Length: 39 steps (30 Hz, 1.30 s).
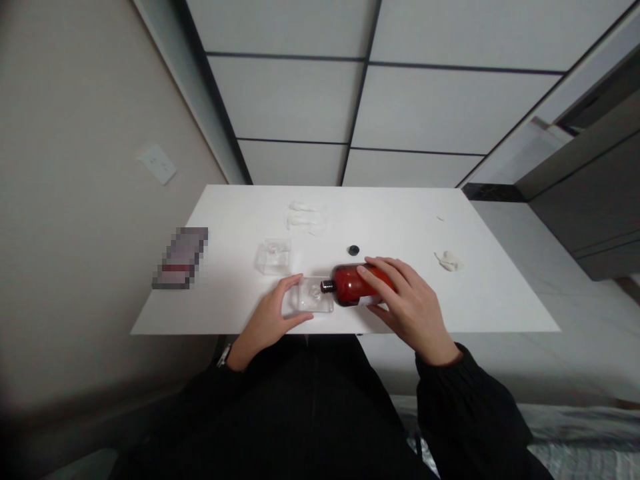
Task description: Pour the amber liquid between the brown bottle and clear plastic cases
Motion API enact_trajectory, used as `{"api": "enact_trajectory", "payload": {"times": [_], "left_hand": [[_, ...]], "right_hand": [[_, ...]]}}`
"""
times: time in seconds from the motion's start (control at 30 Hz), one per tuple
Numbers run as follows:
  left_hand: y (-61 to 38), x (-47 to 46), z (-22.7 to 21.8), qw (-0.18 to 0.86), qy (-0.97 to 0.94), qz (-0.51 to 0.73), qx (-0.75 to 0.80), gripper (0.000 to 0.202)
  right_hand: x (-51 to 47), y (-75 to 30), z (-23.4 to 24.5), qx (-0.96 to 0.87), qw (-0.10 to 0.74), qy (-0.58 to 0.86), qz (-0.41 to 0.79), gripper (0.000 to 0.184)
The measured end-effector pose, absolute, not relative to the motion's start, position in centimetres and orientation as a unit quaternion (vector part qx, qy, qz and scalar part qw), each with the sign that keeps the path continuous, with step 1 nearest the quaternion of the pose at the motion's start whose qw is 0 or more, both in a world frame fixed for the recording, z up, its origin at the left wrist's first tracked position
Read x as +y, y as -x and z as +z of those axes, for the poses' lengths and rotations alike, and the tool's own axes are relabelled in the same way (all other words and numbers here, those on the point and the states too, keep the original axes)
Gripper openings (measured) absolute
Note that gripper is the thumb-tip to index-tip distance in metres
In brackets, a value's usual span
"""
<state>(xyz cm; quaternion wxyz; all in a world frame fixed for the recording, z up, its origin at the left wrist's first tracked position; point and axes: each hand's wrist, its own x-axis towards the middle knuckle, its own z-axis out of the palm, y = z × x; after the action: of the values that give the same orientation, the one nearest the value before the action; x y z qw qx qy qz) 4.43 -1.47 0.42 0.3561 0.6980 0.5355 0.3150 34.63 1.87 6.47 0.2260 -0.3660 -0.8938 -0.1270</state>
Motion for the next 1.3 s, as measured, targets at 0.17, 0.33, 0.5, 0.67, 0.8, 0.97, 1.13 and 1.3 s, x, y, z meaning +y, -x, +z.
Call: {"api": "enact_trajectory", "payload": {"times": [0.17, 0.33, 0.5, 0.67, 0.8, 0.97, 1.13, 1.3], "left_hand": [[-4.39, -1.44, 0.31, 0.353, -0.700, 0.312, 0.538, 0.073], [-4.36, -1.45, 0.43, 0.350, -0.701, 0.310, 0.539, 0.072], [-4.34, -1.45, 0.53, 0.349, -0.703, 0.311, 0.536, 0.071], [-4.42, -1.49, 0.38, 0.349, -0.701, 0.312, 0.538, 0.072], [-4.44, -1.46, 0.16, 0.345, -0.704, 0.315, 0.536, 0.072], [-4.38, -1.47, 0.22, 0.348, -0.702, 0.316, 0.535, 0.072], [-4.38, -1.49, 0.30, 0.348, -0.703, 0.314, 0.535, 0.074], [-4.45, -1.44, 0.41, 0.352, -0.702, 0.312, 0.535, 0.073]], "right_hand": [[1.89, -34.80, 6.23, -0.893, 0.223, 0.371, -0.127, 0.059], [1.88, -34.76, 6.18, -0.892, 0.223, 0.369, -0.135, 0.058], [1.88, -34.52, 6.46, -0.891, 0.229, 0.369, -0.133, 0.059], [1.93, -34.42, 6.71, -0.893, 0.228, 0.363, -0.138, 0.057], [1.89, -34.45, 6.80, -0.894, 0.225, 0.365, -0.132, 0.059], [1.91, -34.45, 6.80, -0.894, 0.225, 0.367, -0.126, 0.064], [1.98, -34.44, 6.84, -0.894, 0.221, 0.365, -0.134, 0.064], [1.94, -34.42, 6.98, -0.895, 0.222, 0.365, -0.127, 0.067]]}}
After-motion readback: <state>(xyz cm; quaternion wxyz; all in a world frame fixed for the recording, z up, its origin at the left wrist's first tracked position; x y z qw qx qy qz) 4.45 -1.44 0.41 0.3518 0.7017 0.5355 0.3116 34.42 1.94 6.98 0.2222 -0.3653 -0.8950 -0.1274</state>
